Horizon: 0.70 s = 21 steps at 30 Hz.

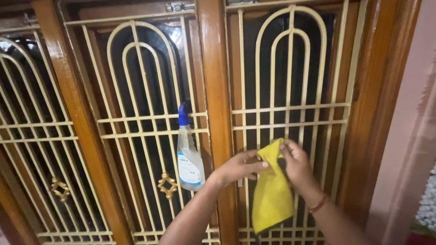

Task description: The person wipes the metal bars and wooden frame of a window grille using a yellow sponge. They spray a cleaning solution from a bottle onto the grille and continue wiping the surface methodically.

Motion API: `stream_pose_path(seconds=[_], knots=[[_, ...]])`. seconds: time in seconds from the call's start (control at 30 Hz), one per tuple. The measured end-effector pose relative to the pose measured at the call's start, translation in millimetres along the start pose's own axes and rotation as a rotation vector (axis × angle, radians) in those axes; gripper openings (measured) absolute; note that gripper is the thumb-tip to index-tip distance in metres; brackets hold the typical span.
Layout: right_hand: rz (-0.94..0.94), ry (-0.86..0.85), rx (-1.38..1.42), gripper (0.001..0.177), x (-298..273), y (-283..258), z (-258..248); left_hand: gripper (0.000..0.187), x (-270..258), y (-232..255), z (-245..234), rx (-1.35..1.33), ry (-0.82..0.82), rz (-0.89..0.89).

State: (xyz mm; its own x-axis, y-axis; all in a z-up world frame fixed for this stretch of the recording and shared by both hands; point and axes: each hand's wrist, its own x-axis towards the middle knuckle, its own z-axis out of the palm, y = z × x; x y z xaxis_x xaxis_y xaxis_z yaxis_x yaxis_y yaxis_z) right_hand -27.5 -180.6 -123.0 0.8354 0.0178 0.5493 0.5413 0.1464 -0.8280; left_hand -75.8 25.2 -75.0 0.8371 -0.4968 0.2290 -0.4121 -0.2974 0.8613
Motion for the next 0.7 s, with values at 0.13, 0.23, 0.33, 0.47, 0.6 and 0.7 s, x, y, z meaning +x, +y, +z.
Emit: stream_pose_path(seconds=[0.13, 0.23, 0.33, 0.47, 0.6, 0.7], knots=[[-0.107, -0.051, 0.098, 0.025, 20, -17, -11, 0.065, 4, 5, 11, -0.069, 0.022, -0.013], [-0.174, -0.071, 0.101, 0.027, 24, -36, -10, 0.050, 15, 2, 18, -0.149, 0.087, 0.039], [-0.140, 0.125, -0.306, 0.035, 24, -65, -14, 0.039, 19, 5, 16, -0.236, 0.138, 0.072], [-0.069, 0.211, -0.588, 0.046, 14, -85, -26, 0.032, 15, 24, 13, -0.226, 0.228, 0.066], [-0.298, -0.365, -0.406, 0.057, 6, -64, -26, 0.036, 14, 46, 18, -0.128, 0.258, 0.005], [0.118, -0.477, -0.131, 0.048, 10, -50, -29, 0.031, 17, 51, 23, -0.049, 0.467, 0.244]])
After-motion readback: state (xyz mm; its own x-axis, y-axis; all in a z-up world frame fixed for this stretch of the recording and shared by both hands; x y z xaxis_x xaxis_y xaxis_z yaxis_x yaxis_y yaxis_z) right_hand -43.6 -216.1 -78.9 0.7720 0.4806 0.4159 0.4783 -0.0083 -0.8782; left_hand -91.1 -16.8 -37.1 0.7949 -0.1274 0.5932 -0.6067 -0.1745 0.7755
